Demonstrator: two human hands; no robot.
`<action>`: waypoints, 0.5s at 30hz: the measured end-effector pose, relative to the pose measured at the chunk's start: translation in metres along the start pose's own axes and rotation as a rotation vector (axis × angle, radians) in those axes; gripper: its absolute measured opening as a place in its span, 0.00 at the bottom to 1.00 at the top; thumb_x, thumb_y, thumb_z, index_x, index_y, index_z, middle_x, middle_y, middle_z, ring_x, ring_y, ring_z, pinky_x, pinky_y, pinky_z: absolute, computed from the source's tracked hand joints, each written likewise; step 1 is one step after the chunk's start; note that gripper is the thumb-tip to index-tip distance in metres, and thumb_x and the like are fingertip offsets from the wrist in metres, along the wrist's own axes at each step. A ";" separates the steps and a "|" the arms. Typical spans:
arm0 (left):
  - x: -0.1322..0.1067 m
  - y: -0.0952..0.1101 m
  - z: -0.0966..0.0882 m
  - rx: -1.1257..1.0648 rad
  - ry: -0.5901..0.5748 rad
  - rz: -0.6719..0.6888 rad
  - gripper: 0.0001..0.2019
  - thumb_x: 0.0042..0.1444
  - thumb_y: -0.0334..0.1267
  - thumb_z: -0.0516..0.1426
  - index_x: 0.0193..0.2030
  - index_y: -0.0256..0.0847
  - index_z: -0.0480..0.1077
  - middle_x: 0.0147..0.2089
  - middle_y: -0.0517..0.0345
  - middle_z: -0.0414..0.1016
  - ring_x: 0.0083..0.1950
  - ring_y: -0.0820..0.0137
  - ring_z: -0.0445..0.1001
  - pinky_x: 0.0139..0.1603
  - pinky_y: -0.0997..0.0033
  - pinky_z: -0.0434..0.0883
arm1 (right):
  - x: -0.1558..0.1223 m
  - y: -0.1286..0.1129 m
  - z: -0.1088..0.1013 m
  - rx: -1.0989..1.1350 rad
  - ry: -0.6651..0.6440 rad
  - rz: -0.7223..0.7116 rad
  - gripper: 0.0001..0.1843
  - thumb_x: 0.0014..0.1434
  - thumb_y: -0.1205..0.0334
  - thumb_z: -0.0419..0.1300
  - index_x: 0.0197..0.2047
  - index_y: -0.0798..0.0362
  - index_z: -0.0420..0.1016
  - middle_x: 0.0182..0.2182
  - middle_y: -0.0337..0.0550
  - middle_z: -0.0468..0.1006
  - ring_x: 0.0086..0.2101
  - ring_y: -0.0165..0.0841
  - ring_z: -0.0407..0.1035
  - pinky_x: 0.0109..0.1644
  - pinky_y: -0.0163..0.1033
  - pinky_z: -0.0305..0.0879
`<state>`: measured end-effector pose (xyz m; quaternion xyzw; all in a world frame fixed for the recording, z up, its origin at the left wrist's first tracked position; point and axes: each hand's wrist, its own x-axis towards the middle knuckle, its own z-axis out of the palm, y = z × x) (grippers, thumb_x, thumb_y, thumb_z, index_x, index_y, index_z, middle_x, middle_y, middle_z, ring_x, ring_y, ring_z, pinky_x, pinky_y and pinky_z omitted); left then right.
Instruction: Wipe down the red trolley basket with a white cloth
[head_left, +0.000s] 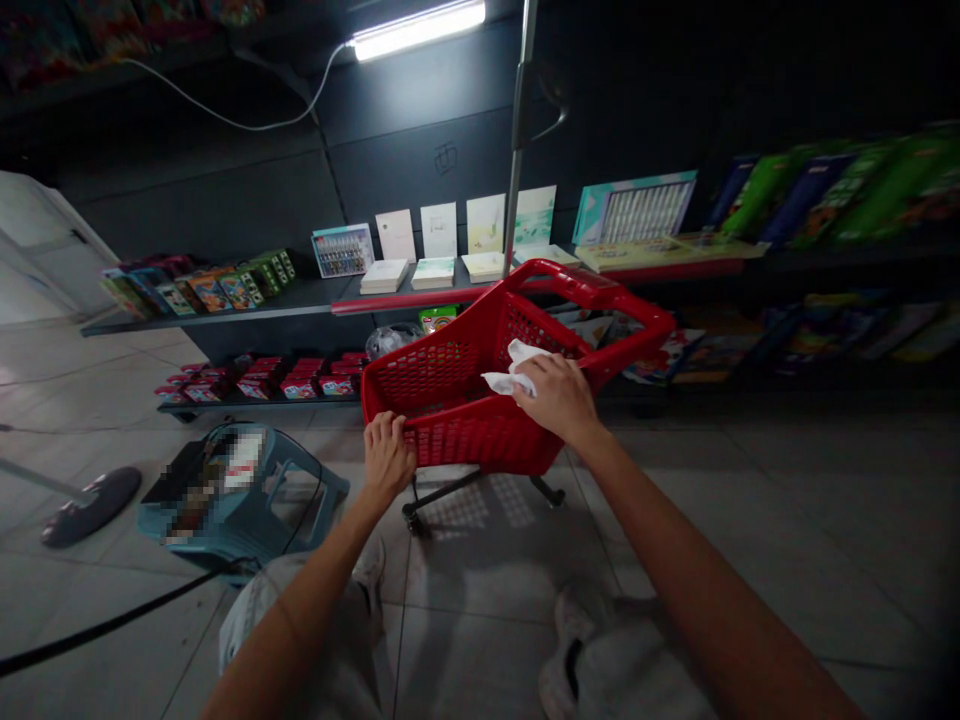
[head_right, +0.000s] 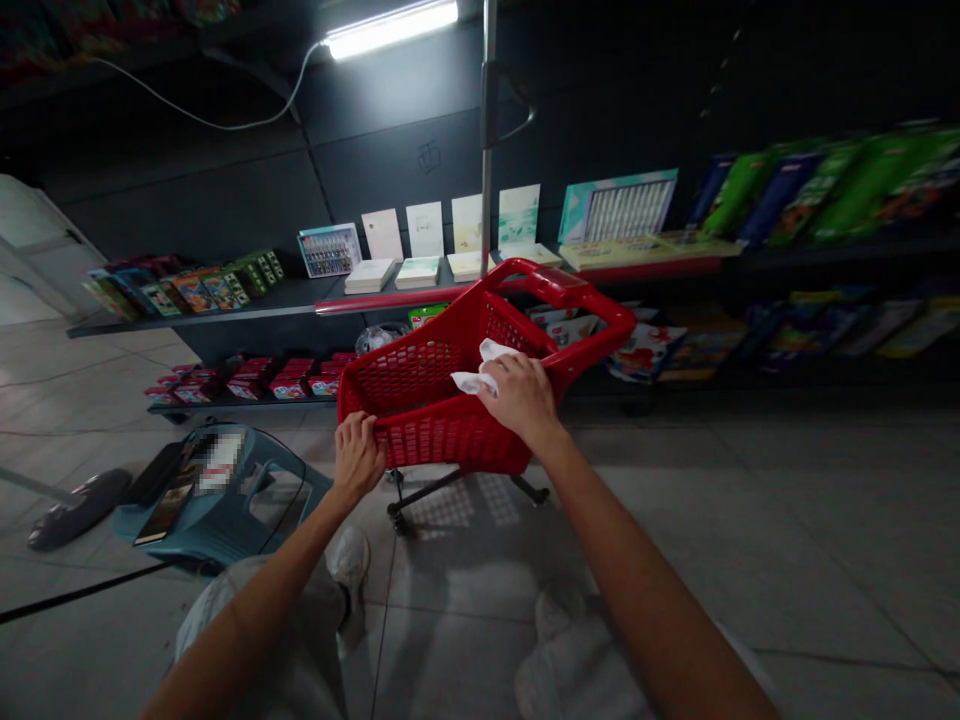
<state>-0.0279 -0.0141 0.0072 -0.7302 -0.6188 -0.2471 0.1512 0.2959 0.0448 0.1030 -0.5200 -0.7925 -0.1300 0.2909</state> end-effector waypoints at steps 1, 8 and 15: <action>0.000 0.000 0.001 -0.002 0.013 -0.006 0.21 0.62 0.36 0.55 0.61 0.36 0.67 0.65 0.38 0.66 0.69 0.48 0.61 0.70 0.47 0.58 | -0.001 0.005 -0.003 -0.012 0.009 0.000 0.12 0.63 0.62 0.59 0.49 0.53 0.79 0.48 0.51 0.80 0.50 0.44 0.67 0.54 0.47 0.57; -0.001 -0.004 -0.001 -0.053 -0.018 0.038 0.21 0.63 0.40 0.55 0.61 0.36 0.66 0.65 0.37 0.65 0.71 0.49 0.60 0.72 0.47 0.57 | -0.006 0.022 -0.014 -0.085 0.063 0.020 0.14 0.62 0.61 0.59 0.49 0.54 0.79 0.48 0.51 0.80 0.49 0.45 0.67 0.52 0.46 0.57; -0.003 -0.027 -0.003 -0.043 0.003 -0.047 0.17 0.67 0.44 0.52 0.58 0.38 0.68 0.68 0.36 0.63 0.75 0.49 0.55 0.73 0.42 0.55 | -0.009 -0.011 -0.025 -0.129 -0.015 0.006 0.13 0.61 0.59 0.60 0.46 0.54 0.81 0.47 0.53 0.82 0.45 0.45 0.68 0.48 0.47 0.57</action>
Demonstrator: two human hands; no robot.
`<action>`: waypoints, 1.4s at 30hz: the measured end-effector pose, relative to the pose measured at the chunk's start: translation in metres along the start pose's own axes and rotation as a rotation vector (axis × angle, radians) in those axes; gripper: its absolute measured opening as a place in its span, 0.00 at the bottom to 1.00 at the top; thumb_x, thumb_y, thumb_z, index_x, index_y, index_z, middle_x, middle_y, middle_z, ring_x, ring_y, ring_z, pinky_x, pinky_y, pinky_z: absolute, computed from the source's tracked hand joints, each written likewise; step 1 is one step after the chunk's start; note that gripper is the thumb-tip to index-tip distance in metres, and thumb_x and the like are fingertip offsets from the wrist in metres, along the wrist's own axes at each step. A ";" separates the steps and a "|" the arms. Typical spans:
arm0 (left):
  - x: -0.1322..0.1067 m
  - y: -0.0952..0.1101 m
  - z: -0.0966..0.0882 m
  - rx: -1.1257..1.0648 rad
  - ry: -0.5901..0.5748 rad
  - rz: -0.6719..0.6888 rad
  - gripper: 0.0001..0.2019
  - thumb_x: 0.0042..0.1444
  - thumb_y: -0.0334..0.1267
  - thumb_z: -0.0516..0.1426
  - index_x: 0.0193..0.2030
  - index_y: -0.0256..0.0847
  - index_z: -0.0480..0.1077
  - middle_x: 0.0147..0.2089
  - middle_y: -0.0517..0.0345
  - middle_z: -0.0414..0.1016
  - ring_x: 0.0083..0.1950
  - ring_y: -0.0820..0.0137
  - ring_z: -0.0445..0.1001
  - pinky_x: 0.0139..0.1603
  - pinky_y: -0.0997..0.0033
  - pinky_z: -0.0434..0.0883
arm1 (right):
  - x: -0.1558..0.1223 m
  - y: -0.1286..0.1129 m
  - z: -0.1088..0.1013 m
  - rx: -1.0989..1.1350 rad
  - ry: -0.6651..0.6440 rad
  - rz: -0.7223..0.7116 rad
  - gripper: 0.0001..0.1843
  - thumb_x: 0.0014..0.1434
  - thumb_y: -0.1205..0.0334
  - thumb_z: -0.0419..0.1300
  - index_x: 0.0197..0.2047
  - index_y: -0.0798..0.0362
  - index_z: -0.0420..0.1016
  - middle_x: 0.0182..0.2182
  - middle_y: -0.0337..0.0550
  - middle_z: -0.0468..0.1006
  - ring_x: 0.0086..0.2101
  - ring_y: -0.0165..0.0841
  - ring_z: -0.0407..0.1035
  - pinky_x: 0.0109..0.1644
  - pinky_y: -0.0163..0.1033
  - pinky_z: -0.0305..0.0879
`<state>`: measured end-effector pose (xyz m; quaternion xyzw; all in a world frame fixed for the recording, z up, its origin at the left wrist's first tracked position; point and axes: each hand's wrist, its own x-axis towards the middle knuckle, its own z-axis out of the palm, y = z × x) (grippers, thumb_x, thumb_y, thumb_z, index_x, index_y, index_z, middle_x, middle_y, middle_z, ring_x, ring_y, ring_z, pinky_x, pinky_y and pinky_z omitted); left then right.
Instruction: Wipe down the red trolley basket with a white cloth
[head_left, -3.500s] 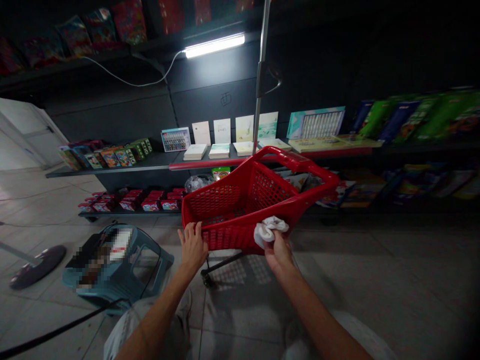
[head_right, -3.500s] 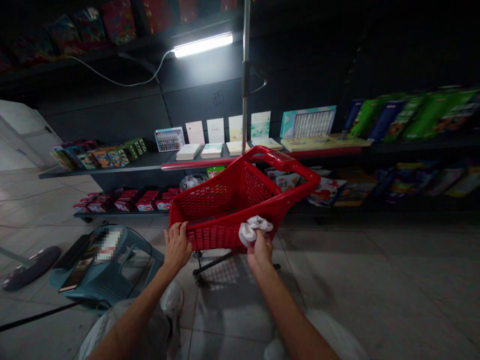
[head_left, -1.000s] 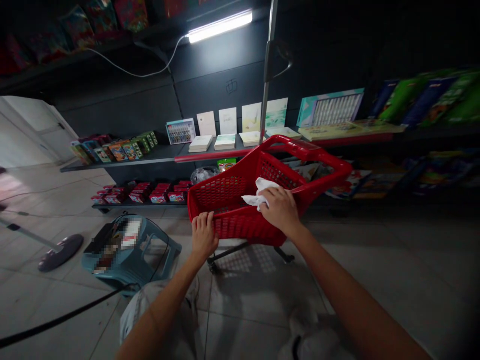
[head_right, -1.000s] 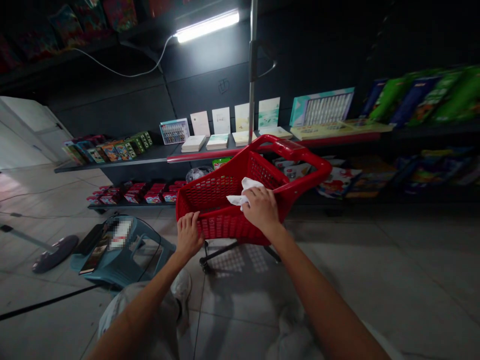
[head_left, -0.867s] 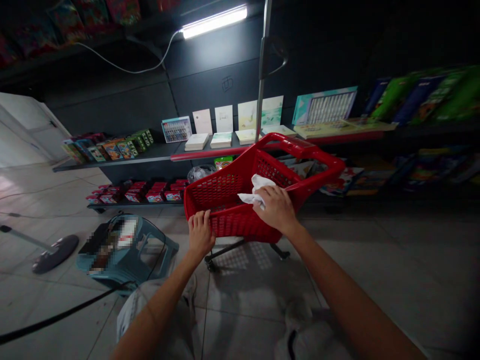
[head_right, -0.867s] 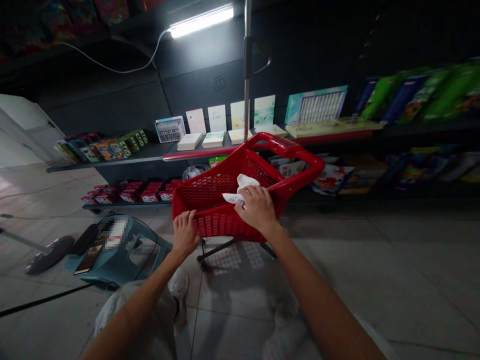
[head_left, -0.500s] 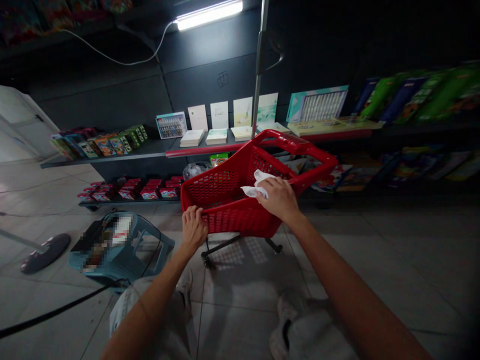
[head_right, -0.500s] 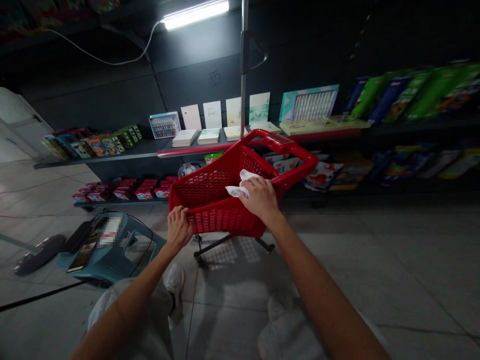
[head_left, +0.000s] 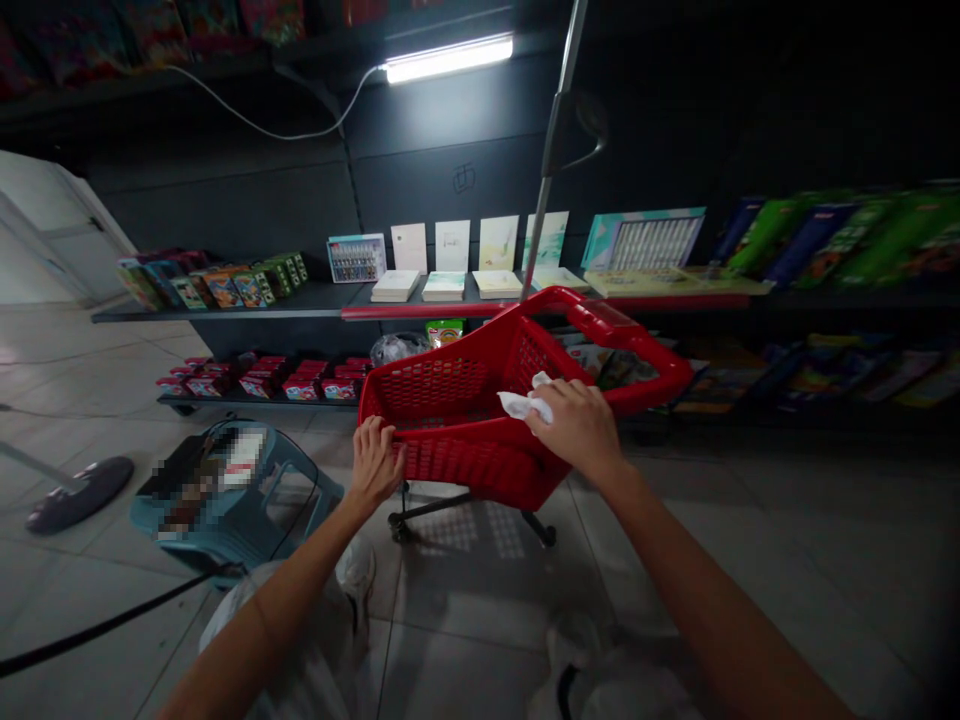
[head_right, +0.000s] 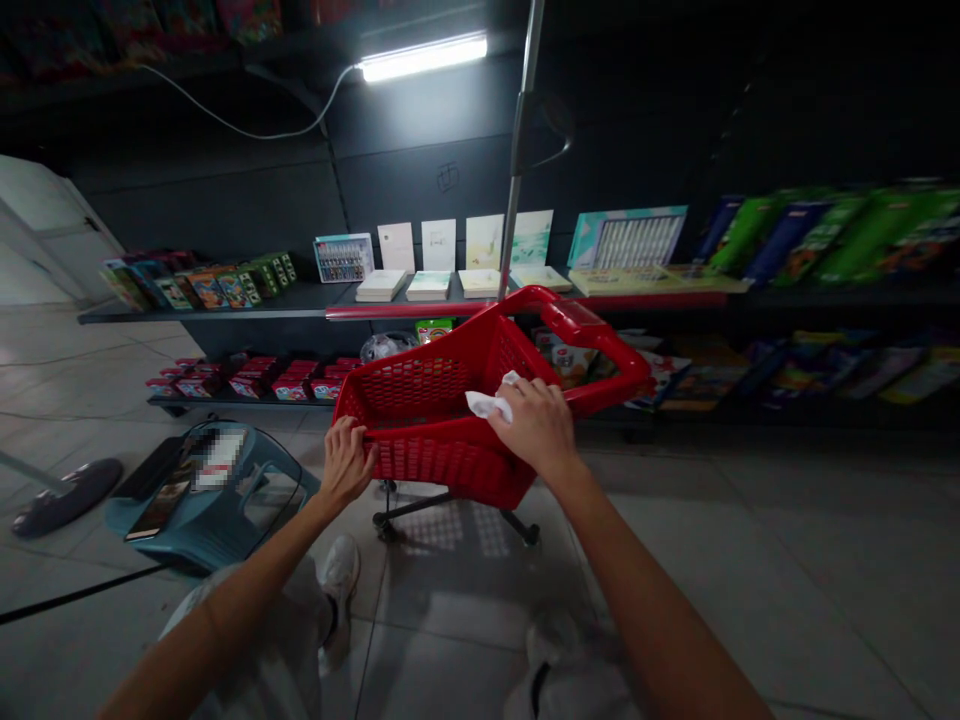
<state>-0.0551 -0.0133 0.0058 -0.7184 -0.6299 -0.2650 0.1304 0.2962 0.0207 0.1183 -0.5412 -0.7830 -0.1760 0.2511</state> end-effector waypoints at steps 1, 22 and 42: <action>0.000 -0.005 -0.001 0.016 0.003 -0.016 0.17 0.68 0.45 0.51 0.57 0.38 0.68 0.68 0.36 0.63 0.75 0.48 0.55 0.74 0.42 0.54 | -0.002 -0.006 -0.004 0.000 -0.011 -0.018 0.13 0.62 0.59 0.60 0.47 0.53 0.81 0.49 0.53 0.82 0.45 0.44 0.69 0.48 0.47 0.57; 0.010 -0.061 -0.008 0.101 -0.025 -0.160 0.22 0.68 0.48 0.50 0.62 0.37 0.66 0.73 0.34 0.58 0.79 0.48 0.49 0.77 0.37 0.46 | -0.011 0.033 -0.033 0.047 0.222 0.023 0.14 0.61 0.63 0.59 0.49 0.53 0.79 0.47 0.50 0.80 0.48 0.45 0.69 0.56 0.48 0.58; -0.021 0.005 0.017 -0.623 -0.128 -0.447 0.47 0.68 0.59 0.48 0.80 0.35 0.26 0.81 0.34 0.21 0.81 0.56 0.22 0.79 0.44 0.46 | -0.010 -0.004 -0.035 0.107 0.257 0.089 0.13 0.62 0.62 0.58 0.48 0.52 0.79 0.43 0.51 0.79 0.46 0.46 0.68 0.54 0.47 0.58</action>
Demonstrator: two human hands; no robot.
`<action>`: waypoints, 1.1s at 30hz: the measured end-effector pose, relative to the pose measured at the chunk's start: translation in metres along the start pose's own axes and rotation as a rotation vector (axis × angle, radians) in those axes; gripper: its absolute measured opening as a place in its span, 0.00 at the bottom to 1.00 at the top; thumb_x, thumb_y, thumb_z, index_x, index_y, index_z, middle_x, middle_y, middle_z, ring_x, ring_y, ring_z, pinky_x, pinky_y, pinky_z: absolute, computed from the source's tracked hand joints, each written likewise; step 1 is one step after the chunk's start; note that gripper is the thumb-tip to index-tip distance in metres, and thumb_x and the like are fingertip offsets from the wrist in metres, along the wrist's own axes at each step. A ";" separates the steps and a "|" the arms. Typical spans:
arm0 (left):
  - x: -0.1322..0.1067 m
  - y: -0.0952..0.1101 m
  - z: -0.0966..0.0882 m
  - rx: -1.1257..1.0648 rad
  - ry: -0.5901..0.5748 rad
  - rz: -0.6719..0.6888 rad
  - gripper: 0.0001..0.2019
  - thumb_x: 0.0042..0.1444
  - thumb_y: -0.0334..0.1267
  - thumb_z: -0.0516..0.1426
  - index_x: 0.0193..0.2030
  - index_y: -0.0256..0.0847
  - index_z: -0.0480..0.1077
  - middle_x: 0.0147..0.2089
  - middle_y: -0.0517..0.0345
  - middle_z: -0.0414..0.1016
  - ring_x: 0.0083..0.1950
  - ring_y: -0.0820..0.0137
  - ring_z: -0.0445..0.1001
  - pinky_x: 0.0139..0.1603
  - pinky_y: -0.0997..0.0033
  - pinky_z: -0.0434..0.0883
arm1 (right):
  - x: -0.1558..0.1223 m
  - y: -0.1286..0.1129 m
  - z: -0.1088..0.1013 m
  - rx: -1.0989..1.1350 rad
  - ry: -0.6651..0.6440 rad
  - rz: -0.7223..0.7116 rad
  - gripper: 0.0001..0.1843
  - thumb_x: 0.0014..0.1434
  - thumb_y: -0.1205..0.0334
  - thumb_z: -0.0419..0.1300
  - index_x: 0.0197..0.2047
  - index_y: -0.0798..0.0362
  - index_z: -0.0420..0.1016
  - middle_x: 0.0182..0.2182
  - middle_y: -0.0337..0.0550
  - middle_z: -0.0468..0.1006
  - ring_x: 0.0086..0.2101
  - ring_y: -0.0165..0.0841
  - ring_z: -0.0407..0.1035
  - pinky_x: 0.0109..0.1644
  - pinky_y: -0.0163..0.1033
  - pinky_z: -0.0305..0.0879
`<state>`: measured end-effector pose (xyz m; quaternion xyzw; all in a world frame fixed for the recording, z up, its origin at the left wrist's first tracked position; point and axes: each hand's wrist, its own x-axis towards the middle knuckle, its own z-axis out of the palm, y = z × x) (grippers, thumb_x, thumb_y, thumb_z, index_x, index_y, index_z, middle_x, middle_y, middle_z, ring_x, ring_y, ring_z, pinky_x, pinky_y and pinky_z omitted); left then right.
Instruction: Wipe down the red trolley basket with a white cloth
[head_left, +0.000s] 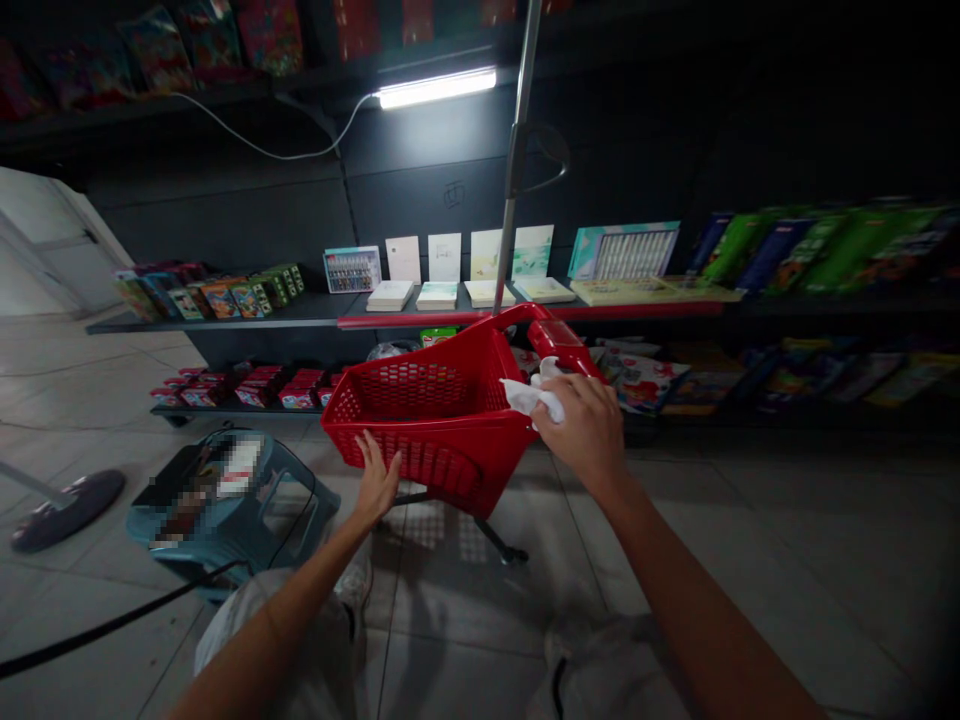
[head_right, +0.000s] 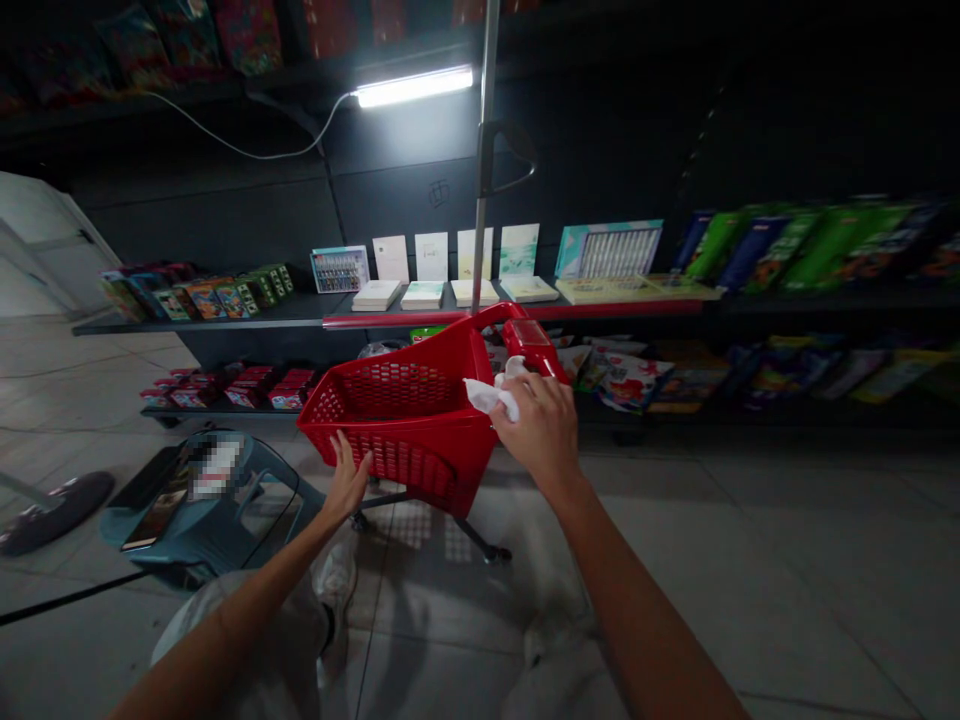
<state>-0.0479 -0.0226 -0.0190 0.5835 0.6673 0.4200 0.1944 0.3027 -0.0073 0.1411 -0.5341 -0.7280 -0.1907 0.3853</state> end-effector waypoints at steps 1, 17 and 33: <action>0.000 0.005 0.005 -0.023 -0.008 -0.039 0.48 0.68 0.61 0.48 0.80 0.34 0.27 0.81 0.33 0.21 0.80 0.56 0.22 0.79 0.45 0.44 | 0.000 -0.001 0.000 -0.004 -0.003 0.000 0.13 0.62 0.62 0.58 0.48 0.52 0.79 0.43 0.51 0.79 0.46 0.46 0.68 0.53 0.47 0.58; 0.024 0.042 0.025 -0.154 0.028 -0.077 0.47 0.68 0.64 0.47 0.80 0.36 0.34 0.82 0.36 0.29 0.82 0.57 0.28 0.81 0.48 0.39 | -0.003 -0.040 -0.009 0.115 -0.064 -0.055 0.10 0.62 0.62 0.60 0.46 0.50 0.78 0.45 0.47 0.81 0.46 0.43 0.70 0.54 0.46 0.59; -0.017 0.086 0.045 -0.258 0.098 0.087 0.45 0.68 0.60 0.49 0.81 0.38 0.33 0.83 0.46 0.21 0.82 0.59 0.25 0.81 0.52 0.34 | -0.013 -0.075 -0.020 0.406 -0.055 -0.156 0.13 0.58 0.65 0.64 0.47 0.48 0.78 0.47 0.43 0.83 0.45 0.42 0.74 0.52 0.46 0.66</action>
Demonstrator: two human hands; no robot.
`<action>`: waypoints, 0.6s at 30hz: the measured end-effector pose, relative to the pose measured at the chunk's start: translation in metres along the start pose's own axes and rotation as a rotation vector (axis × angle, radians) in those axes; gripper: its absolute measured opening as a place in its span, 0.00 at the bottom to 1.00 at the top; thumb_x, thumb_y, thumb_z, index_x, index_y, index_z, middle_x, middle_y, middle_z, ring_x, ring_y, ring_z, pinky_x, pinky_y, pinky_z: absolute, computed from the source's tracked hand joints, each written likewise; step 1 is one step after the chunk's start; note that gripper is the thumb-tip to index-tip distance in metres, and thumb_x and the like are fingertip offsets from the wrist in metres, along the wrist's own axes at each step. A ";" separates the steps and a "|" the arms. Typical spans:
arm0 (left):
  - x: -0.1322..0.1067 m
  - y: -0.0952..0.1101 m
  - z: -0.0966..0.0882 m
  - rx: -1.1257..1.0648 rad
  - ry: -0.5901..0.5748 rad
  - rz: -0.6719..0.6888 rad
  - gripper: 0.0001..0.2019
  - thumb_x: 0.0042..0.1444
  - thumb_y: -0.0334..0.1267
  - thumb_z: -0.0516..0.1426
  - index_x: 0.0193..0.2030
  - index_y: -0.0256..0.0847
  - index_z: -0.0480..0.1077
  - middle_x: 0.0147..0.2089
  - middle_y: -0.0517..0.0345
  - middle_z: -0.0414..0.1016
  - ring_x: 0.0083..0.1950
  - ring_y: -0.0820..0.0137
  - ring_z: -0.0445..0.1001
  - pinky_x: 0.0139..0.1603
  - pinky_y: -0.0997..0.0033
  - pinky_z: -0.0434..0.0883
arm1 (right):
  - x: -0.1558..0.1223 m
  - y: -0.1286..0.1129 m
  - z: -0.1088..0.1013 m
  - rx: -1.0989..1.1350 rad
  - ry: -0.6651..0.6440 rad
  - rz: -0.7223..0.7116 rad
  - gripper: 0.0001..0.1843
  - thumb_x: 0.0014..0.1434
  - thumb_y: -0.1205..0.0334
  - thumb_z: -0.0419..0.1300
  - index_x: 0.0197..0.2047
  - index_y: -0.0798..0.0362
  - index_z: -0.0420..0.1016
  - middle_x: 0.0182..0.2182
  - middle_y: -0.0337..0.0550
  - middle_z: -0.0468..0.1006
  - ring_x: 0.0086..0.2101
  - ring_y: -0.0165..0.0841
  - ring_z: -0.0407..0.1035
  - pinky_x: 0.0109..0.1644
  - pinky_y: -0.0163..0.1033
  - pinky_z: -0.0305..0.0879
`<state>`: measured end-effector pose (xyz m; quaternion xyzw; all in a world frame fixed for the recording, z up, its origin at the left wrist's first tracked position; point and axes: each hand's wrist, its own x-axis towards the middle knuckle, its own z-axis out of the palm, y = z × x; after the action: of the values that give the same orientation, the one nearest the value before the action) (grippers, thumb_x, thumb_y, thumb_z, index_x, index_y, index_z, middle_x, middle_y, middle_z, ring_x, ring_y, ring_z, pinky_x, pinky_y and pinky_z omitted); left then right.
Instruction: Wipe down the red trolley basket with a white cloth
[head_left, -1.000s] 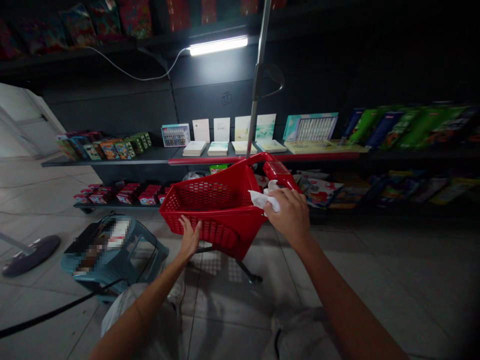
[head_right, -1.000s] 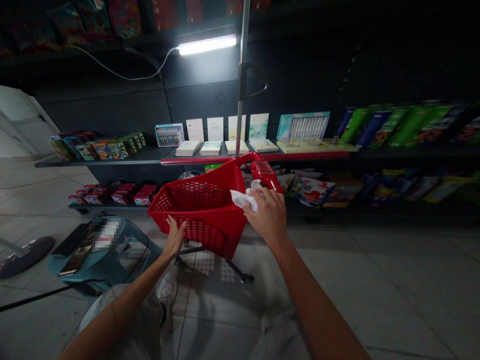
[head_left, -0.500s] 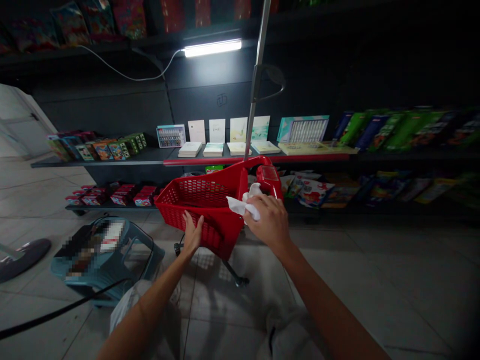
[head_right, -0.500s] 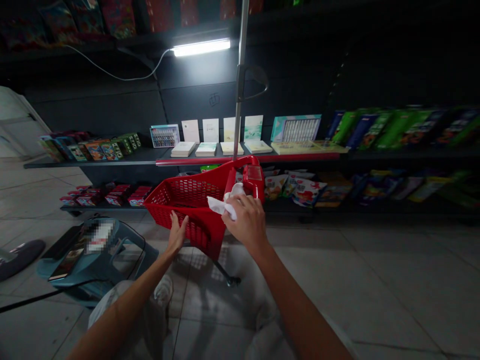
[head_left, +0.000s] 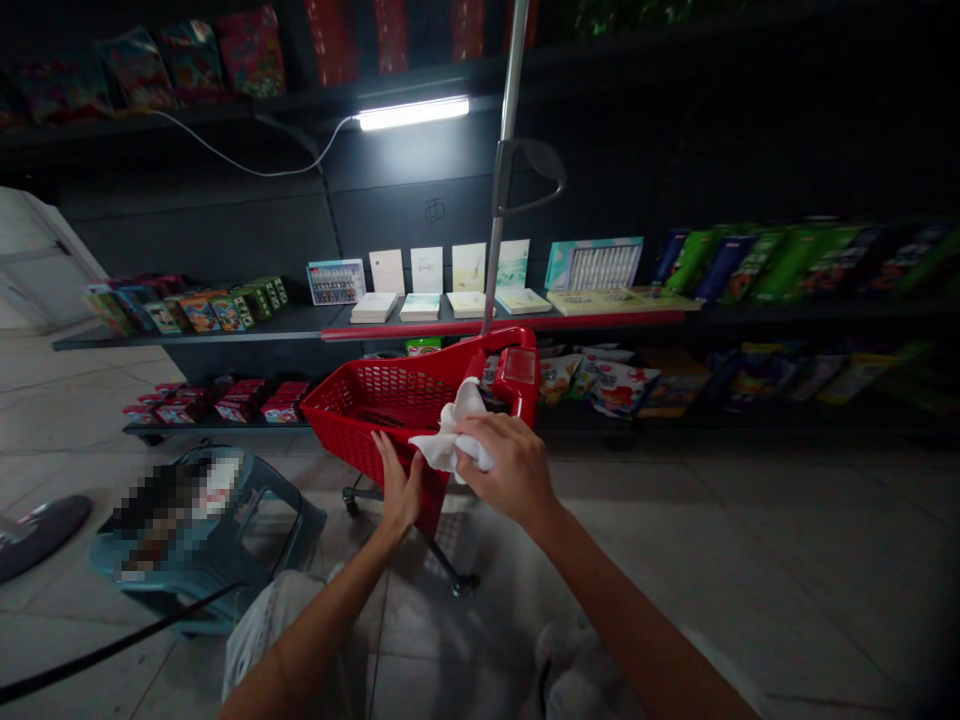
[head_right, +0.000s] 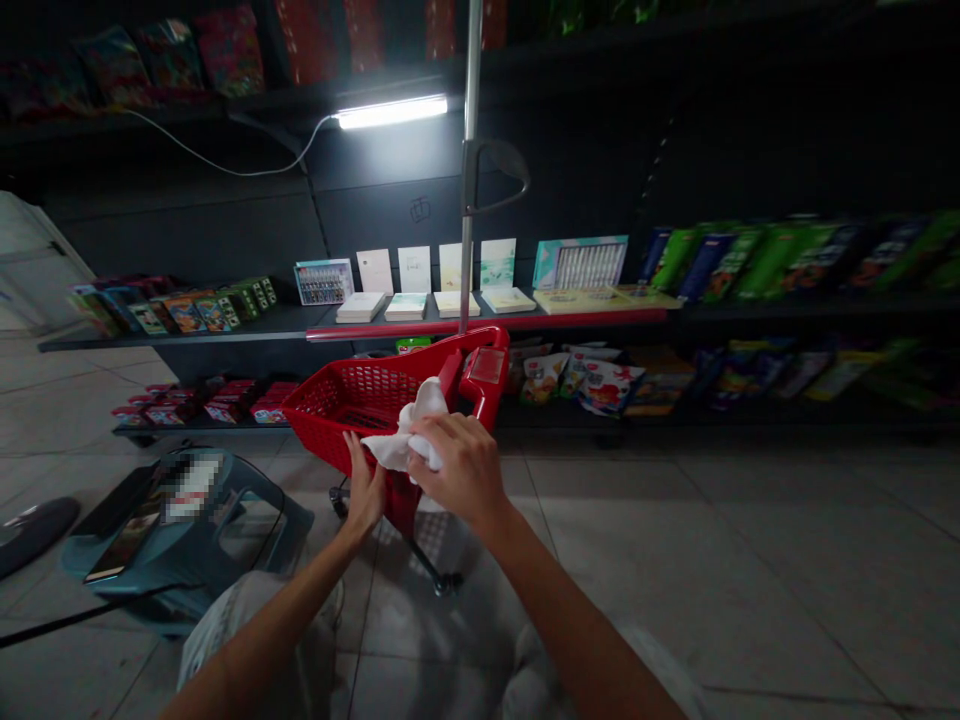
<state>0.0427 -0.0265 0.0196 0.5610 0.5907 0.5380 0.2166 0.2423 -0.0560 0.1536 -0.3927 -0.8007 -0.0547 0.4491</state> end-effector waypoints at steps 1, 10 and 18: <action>0.000 0.000 0.000 -0.002 0.000 0.006 0.45 0.69 0.60 0.48 0.81 0.38 0.33 0.83 0.46 0.21 0.82 0.60 0.25 0.81 0.53 0.33 | 0.000 -0.001 0.000 -0.002 -0.007 -0.007 0.13 0.58 0.65 0.64 0.48 0.48 0.78 0.48 0.43 0.83 0.45 0.42 0.74 0.52 0.46 0.66; 0.001 0.005 -0.013 0.012 -0.034 0.027 0.43 0.70 0.57 0.48 0.81 0.39 0.33 0.83 0.47 0.23 0.82 0.60 0.25 0.81 0.54 0.32 | 0.005 0.014 0.003 -0.022 0.002 -0.048 0.12 0.60 0.64 0.64 0.48 0.49 0.79 0.48 0.44 0.83 0.46 0.42 0.75 0.52 0.46 0.66; -0.021 0.008 0.005 0.138 -0.132 0.216 0.55 0.61 0.48 0.62 0.80 0.42 0.24 0.82 0.41 0.20 0.82 0.53 0.29 0.80 0.47 0.44 | 0.007 0.009 0.006 -0.007 0.038 0.036 0.13 0.59 0.66 0.63 0.48 0.47 0.78 0.47 0.42 0.84 0.46 0.42 0.75 0.52 0.46 0.65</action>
<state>0.0568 -0.0453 0.0176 0.6688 0.5470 0.4784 0.1568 0.2426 -0.0428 0.1530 -0.4077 -0.7845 -0.0570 0.4637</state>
